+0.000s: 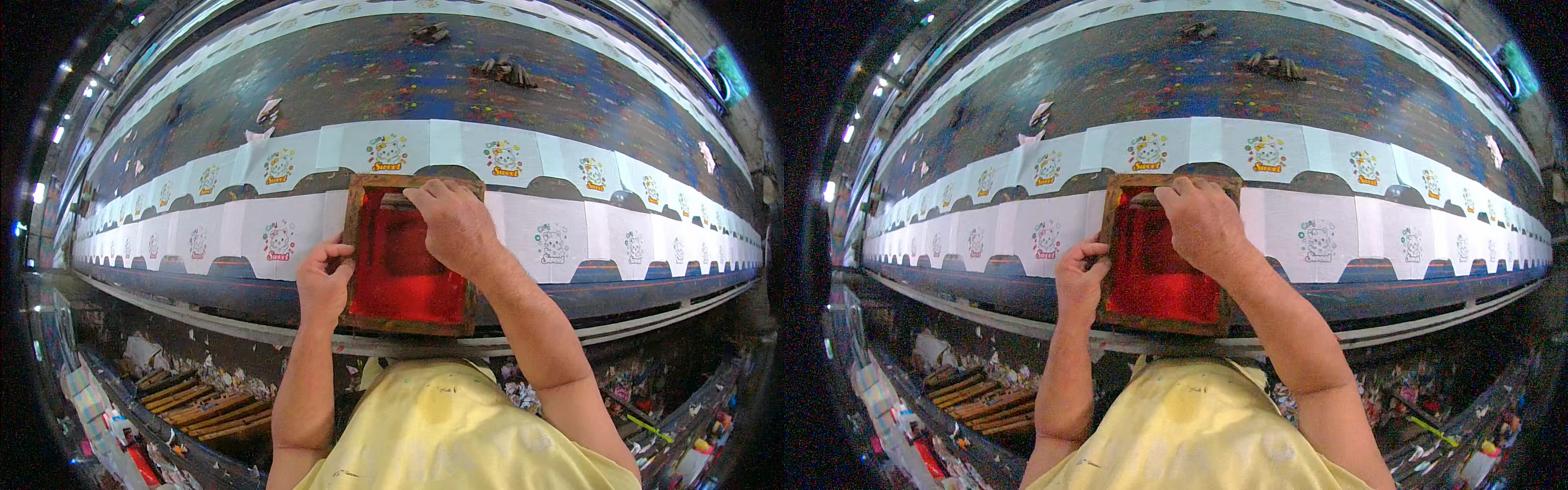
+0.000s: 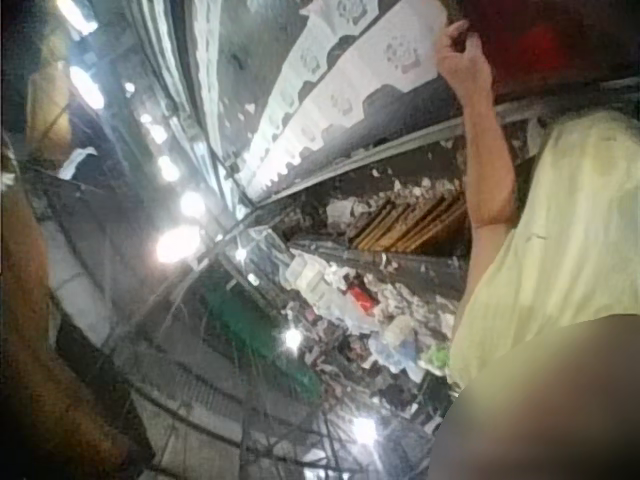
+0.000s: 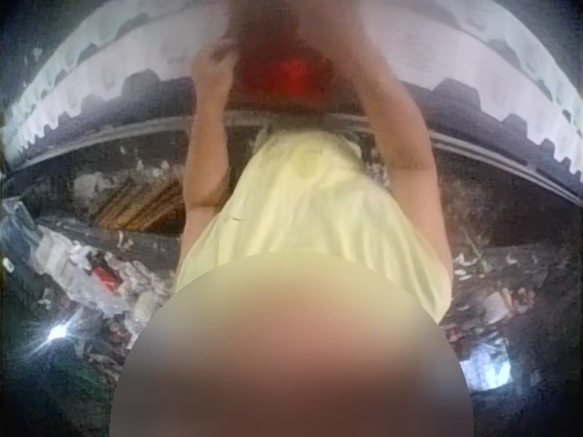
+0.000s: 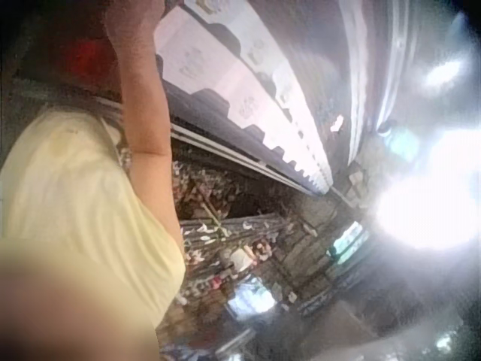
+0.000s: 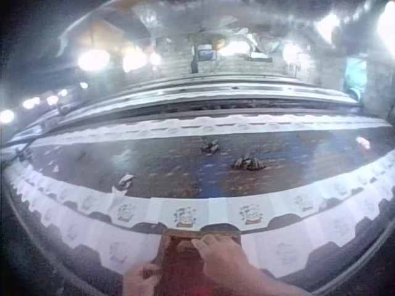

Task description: The person uses a squeegee to pull red ink across a screen-printing frame, transferring a design onto a long roll of paper moving beneath the frame. The person repeatedly repositions the frame and repeats the squeegee stroke along the paper roll.

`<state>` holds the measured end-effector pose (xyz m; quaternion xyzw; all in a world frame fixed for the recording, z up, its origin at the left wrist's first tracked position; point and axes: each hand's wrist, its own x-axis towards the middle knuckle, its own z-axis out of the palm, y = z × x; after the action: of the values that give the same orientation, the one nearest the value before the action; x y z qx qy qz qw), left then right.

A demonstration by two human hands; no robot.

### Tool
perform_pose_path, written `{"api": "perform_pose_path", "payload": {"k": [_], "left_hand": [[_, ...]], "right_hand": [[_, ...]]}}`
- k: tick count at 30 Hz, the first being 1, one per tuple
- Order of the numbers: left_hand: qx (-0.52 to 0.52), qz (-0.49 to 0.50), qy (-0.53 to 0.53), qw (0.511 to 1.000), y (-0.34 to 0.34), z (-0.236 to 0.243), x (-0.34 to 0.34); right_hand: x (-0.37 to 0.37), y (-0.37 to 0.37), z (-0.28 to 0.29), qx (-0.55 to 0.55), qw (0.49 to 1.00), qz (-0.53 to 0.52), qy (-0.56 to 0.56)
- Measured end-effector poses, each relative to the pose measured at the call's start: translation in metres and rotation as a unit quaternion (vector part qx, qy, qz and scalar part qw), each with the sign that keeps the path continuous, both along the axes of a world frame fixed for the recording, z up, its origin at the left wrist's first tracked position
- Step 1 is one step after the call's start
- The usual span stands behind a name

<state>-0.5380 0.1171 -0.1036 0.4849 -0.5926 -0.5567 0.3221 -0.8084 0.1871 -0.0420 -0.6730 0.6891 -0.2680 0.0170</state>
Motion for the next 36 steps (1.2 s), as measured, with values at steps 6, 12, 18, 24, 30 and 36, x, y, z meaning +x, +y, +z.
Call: {"api": "perform_pose_path", "payload": {"k": [6, 12, 18, 24, 30, 36], "left_hand": [[0.003, -0.01, 0.024, 1.0, -0.004, -0.004, 0.002], [-0.05, -0.049, -0.011, 0.997, -0.009, -0.007, 0.006], [-0.097, -0.072, -0.019, 0.992, -0.009, -0.014, 0.011], [-0.101, -0.054, 0.031, 0.993, -0.007, -0.024, 0.008], [-0.2, -0.097, -0.037, 0.974, 0.001, -0.009, 0.011], [-0.259, -0.097, -0.101, 0.956, 0.009, -0.004, 0.01]], "right_hand": [[-0.002, 0.005, 0.007, 0.072, 0.997, 0.025, -0.003], [0.016, 0.029, 0.011, 0.097, 0.993, 0.069, 0.007], [0.061, 0.072, 0.017, 0.122, 0.99, 0.066, 0.023], [0.094, 0.104, 0.018, 0.143, 0.989, 0.044, 0.004], [0.109, 0.132, 0.014, 0.103, 0.993, 0.035, -0.048], [0.099, 0.168, -0.002, -0.055, 0.991, -0.093, -0.081]]}}
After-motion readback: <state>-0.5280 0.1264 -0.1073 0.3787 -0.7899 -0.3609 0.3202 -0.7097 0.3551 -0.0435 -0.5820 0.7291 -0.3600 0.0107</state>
